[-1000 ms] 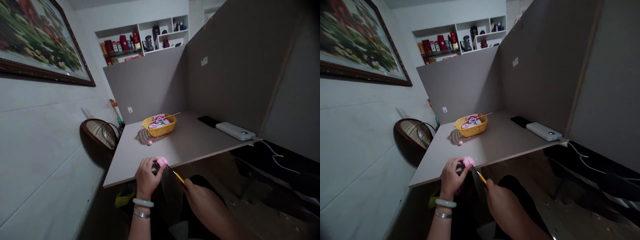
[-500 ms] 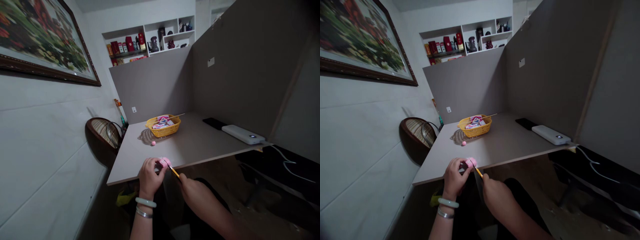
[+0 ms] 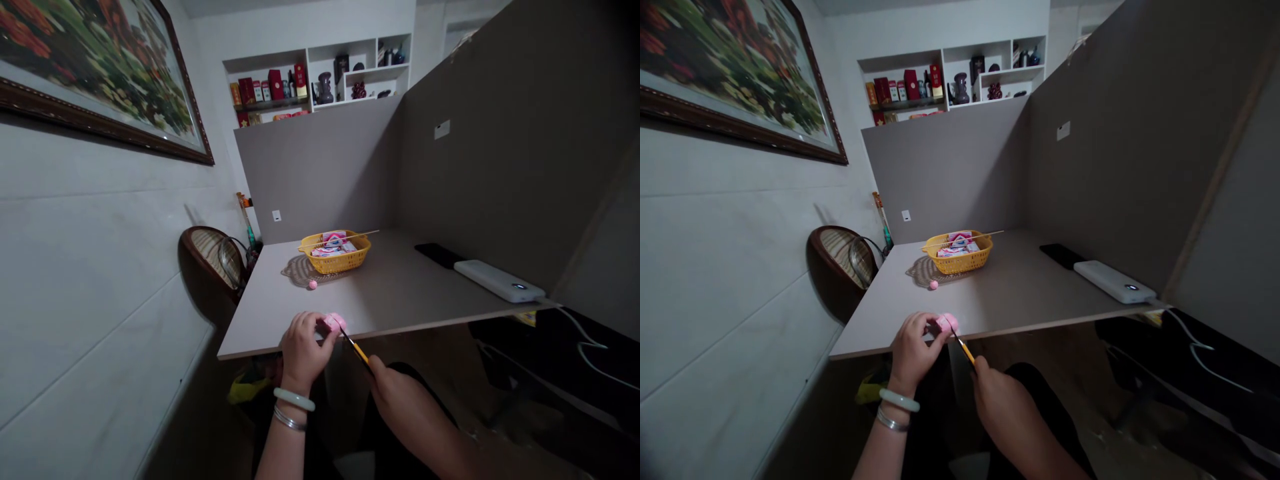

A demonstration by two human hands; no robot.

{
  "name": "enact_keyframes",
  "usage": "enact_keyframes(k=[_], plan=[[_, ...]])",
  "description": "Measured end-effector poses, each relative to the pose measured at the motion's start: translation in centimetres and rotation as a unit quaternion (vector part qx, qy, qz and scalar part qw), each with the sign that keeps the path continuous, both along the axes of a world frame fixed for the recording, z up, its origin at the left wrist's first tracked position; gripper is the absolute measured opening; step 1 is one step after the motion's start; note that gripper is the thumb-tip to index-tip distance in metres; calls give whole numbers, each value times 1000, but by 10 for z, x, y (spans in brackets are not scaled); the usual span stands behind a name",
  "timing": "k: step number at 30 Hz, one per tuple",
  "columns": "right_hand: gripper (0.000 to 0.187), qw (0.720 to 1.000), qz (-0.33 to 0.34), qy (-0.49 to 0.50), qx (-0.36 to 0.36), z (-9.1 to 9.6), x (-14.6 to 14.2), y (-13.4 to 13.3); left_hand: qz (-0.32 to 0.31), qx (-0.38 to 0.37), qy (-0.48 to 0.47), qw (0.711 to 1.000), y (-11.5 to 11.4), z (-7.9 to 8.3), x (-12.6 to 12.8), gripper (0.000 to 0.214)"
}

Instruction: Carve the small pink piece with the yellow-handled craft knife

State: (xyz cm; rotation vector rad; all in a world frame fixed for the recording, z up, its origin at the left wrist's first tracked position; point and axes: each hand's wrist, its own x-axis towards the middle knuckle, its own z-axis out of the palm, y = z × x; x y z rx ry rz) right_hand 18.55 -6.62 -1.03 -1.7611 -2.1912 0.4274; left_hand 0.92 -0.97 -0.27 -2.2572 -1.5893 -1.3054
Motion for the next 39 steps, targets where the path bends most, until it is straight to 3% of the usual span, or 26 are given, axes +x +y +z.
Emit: enact_keyframes(k=[7,13,20,25,33,39], plan=[[20,1000,13,-7,28,3,-7,9,9,2,-3,1000,2,-2,0,15],[23,999,-11,28,-20,-7,1,-4,13,9,10,1000,2,-3,0,16],[20,999,9,15,29,-3,-8,9,5,-6,-4,1000,1,1,1,15],[22,1000,-11,21,-7,-11,-2,-2,4,-4,1,1000,2,-2,0,17],[19,1000,3,-7,29,3,-9,12,29,-4,7,1000,2,2,2,20],[20,1000,-10,4,0,-4,0,-1,16,-8,10,1000,2,1,1,20]])
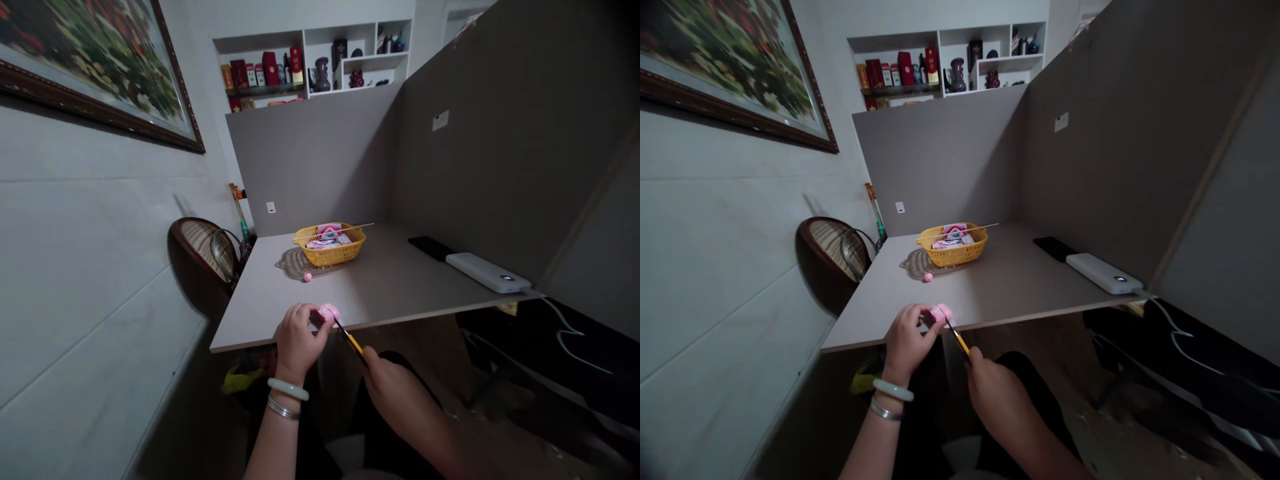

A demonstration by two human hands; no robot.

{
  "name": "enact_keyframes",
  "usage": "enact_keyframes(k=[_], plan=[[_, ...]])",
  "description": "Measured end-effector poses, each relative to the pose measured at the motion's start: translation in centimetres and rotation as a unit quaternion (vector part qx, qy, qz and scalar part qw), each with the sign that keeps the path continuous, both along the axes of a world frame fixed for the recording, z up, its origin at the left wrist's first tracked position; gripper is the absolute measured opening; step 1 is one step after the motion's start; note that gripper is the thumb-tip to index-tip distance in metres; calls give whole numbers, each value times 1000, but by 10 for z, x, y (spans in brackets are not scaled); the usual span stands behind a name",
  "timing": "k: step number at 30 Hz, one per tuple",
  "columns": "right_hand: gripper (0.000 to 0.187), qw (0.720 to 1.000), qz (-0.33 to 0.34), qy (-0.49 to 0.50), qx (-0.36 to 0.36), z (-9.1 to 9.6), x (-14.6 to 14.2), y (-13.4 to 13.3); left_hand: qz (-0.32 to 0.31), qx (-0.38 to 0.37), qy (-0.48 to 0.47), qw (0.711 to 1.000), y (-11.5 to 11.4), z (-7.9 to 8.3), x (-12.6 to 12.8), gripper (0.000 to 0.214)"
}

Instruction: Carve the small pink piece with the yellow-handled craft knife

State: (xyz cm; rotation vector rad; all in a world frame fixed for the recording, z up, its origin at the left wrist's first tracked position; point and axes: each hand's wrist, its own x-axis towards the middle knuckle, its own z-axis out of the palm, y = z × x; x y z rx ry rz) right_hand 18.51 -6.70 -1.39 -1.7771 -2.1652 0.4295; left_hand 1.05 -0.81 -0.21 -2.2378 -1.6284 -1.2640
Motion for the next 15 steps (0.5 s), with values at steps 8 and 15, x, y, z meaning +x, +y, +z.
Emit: enact_keyframes(k=[8,15], plan=[[21,1000,20,-4,15,6,-4,10,13,-2,-7,1000,1,-1,1,16],[22,1000,14,6,17,5,-2,6,0,2,-18,1000,0,-1,0,18]])
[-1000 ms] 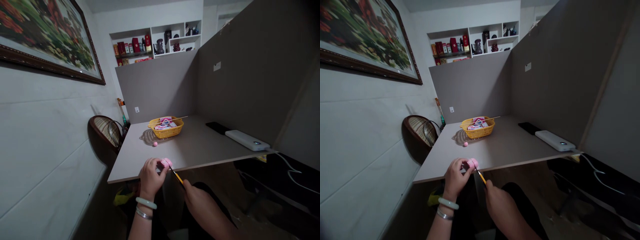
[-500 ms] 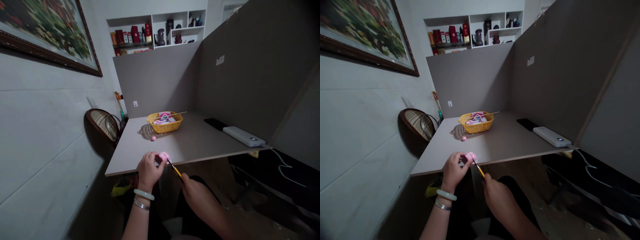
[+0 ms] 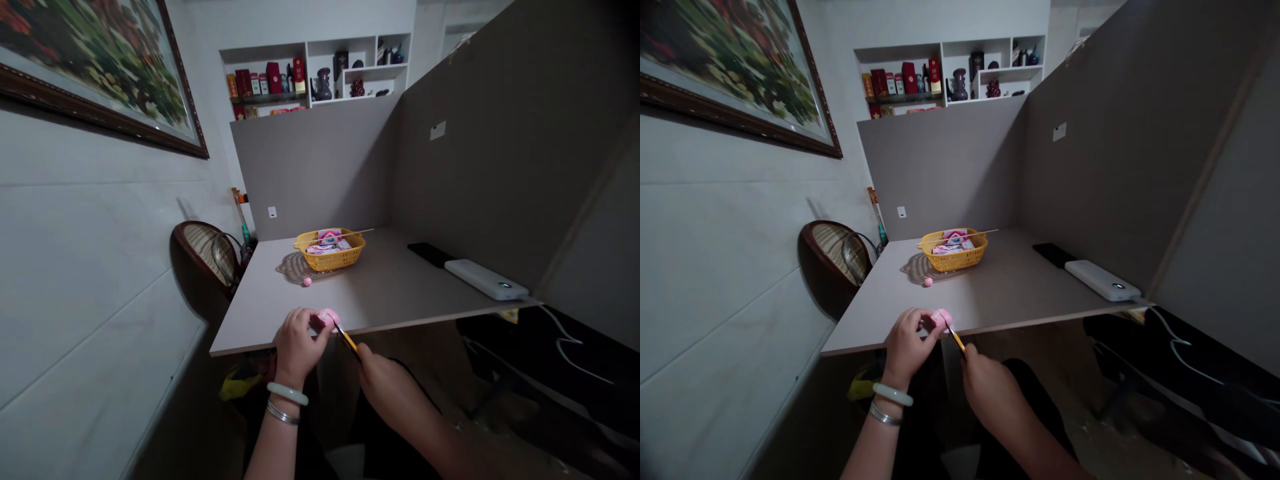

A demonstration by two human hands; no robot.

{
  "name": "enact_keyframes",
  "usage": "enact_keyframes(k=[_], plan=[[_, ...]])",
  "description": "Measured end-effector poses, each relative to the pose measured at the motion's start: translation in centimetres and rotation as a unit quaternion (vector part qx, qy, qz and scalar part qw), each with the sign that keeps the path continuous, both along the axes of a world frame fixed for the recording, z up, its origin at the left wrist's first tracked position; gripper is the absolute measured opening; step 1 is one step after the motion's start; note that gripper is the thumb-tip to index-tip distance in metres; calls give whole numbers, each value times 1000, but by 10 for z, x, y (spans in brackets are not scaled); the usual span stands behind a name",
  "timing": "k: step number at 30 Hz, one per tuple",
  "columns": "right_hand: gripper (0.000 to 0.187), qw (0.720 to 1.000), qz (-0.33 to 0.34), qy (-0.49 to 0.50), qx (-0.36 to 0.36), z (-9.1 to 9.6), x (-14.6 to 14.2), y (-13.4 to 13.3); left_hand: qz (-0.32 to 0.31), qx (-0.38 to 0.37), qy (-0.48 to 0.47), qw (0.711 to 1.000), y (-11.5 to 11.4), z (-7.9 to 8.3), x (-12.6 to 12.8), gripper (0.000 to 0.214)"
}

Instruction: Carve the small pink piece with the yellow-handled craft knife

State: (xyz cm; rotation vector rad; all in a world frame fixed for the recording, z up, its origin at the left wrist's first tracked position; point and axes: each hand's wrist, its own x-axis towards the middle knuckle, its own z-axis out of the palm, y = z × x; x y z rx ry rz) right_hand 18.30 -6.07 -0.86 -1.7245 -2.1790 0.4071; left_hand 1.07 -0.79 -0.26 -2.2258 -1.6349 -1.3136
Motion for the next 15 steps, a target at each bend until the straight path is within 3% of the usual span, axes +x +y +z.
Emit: enact_keyframes(k=[4,10,15], plan=[[21,1000,7,1,4,7,-6,8,8,2,1,1000,1,0,-1,17],[23,1000,1,5,-8,-3,4,-3,8,-2,5,1000,-1,0,1,16],[20,1000,8,-6,14,5,-3,9,9,1,1,1000,1,-1,-1,17]])
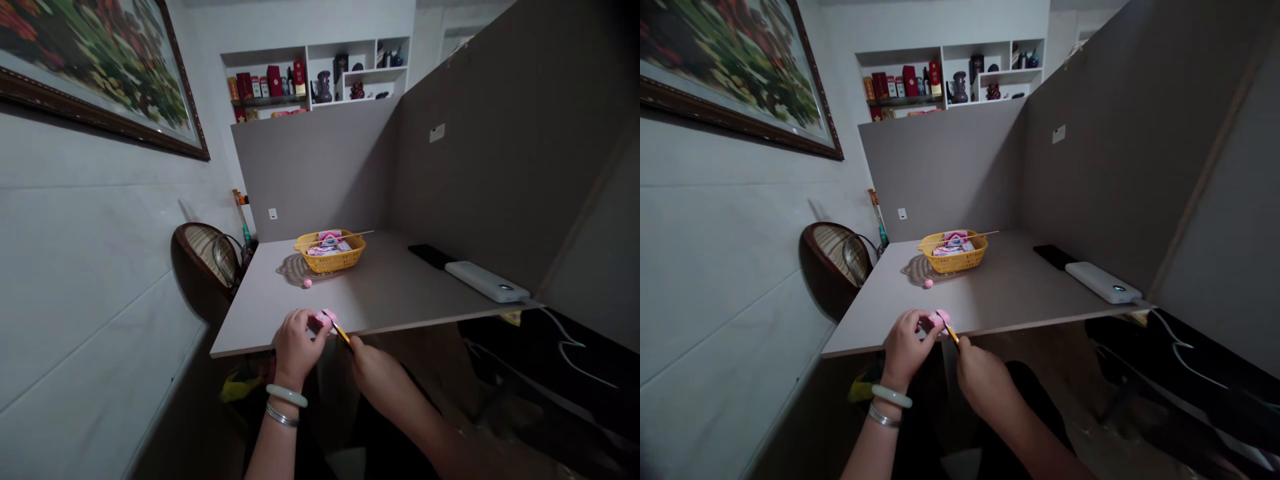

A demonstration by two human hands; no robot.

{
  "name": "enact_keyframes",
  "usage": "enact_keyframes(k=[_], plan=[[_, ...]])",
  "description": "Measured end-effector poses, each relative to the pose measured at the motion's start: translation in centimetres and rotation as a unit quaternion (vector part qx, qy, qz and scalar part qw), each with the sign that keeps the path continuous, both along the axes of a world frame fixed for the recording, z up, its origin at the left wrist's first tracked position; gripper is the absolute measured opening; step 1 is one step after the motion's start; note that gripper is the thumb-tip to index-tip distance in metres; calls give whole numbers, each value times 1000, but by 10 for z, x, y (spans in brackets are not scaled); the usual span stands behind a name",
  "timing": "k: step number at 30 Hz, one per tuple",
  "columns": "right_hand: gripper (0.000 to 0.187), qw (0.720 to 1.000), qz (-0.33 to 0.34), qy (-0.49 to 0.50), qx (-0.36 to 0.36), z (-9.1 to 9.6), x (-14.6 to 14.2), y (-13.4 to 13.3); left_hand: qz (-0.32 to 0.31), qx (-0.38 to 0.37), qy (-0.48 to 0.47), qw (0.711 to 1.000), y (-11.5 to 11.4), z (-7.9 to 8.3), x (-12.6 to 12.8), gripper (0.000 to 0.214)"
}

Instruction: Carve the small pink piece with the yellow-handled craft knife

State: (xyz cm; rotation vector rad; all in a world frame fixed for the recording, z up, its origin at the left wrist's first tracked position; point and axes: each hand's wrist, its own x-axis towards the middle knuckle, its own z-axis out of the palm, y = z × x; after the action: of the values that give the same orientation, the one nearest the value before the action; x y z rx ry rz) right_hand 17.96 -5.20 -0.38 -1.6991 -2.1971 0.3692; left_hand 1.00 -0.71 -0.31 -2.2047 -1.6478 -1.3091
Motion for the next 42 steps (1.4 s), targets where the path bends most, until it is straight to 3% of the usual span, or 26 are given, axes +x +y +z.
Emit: enact_keyframes(k=[6,13,20,27,32,38,42], plan=[[21,1000,-9,10,-21,-11,10,-11,0,-11,5,1000,-3,2,1,17],[21,1000,5,5,-8,2,0,3,4,1,-4,1000,0,0,0,17],[22,1000,-16,11,-23,-15,12,-14,-13,-3,-5,1000,-2,1,1,17],[20,1000,4,-1,3,-6,3,3,4,6,0,1000,-2,3,1,17],[21,999,-11,18,-28,-14,11,-8,-3,3,3,1000,-3,3,1,15],[21,1000,7,2,1,-5,3,3,8,5,-2,1000,-2,3,1,18],[21,1000,1,22,-16,-12,10,-4,6,6,6,1000,-2,3,1,16]])
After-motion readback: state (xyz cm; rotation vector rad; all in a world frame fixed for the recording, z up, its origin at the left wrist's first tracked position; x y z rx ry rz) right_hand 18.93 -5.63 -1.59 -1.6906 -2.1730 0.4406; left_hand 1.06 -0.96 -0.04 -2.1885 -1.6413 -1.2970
